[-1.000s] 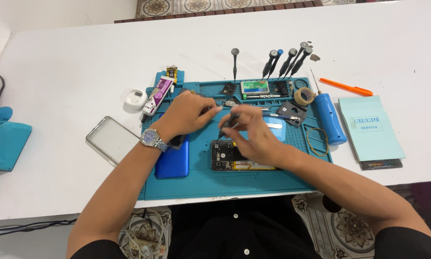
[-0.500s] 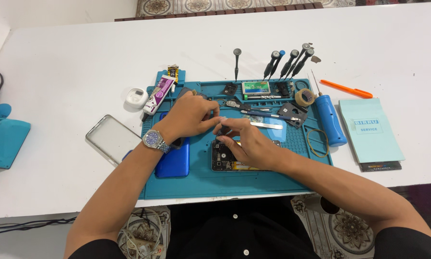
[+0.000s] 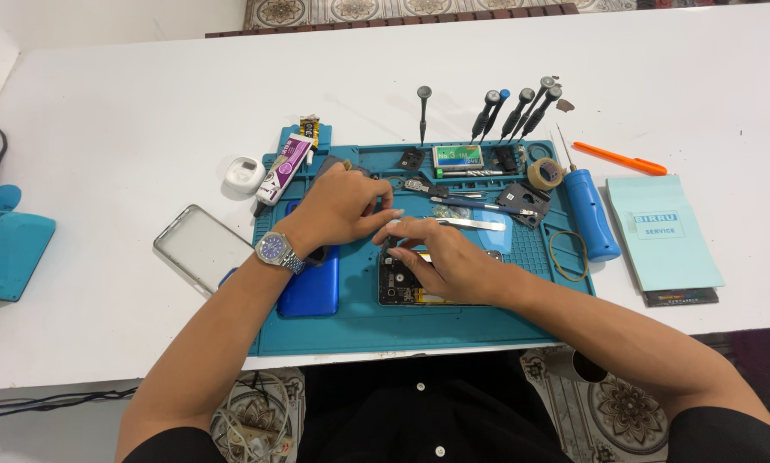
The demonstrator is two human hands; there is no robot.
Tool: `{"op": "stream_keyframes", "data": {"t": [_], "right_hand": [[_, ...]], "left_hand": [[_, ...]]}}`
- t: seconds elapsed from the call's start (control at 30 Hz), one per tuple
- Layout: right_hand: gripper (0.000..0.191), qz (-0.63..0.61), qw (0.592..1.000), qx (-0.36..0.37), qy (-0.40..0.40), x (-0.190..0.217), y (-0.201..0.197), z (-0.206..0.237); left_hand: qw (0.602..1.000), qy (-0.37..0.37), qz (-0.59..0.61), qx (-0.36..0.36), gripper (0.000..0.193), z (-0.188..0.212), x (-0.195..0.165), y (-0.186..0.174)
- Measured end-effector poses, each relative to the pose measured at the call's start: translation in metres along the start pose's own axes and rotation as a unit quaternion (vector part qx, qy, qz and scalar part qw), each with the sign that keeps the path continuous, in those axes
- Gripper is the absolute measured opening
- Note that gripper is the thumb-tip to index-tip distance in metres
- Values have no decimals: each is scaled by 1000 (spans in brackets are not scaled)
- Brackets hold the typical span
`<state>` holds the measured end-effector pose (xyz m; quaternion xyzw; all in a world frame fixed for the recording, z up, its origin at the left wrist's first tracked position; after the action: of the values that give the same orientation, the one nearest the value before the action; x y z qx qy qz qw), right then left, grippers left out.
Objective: The person pries open the back cover of a smartphone on a repair mat, lifts the cover off, and works on the exposed internals, unscrewing small screws and manipulating small components with a screwdriver and fingers. They continue handling small parts and fasteners on the opened phone throughout the clip.
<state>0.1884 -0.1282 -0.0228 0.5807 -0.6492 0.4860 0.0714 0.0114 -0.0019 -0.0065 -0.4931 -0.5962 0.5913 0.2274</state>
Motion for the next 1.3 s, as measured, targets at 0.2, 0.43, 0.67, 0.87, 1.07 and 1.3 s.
{"op": "stream_keyframes", "data": {"t": [0.2, 0.43, 0.67, 0.87, 1.07, 1.3], "right_hand": [[40, -5, 1000, 14, -24, 3, -6, -1], [46, 7, 999, 12, -30, -3, -3, 1], [46, 4, 999, 4, -34, -5, -2, 1], [29, 55, 997, 32, 45, 2, -6, 0], [32, 52, 999, -4, 6, 3, -3, -1], [40, 2, 1000, -6, -18, -1, -2, 3]], "left_hand": [[1000, -7, -2, 7, 29, -1, 0, 0], [1000, -6, -1, 6, 28, -1, 1, 1], [1000, -3, -7, 3, 28, 0, 1, 1], [1000, -9, -6, 8, 28, 0, 0, 1], [1000, -10, -6, 6, 28, -1, 0, 1], [1000, -12, -3, 11, 29, -1, -1, 2]]}}
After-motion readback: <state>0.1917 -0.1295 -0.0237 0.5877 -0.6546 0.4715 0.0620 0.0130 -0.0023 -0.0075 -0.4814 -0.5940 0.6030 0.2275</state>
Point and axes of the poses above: each hand's wrist, its own z-axis away from the middle knuckle, its own y-axis out of the palm, x = y × z, the point moved 1 cm from there along -z, towards the middle knuckle, and after that the axes turned 2 degrees about z, right-handed, at the moved point
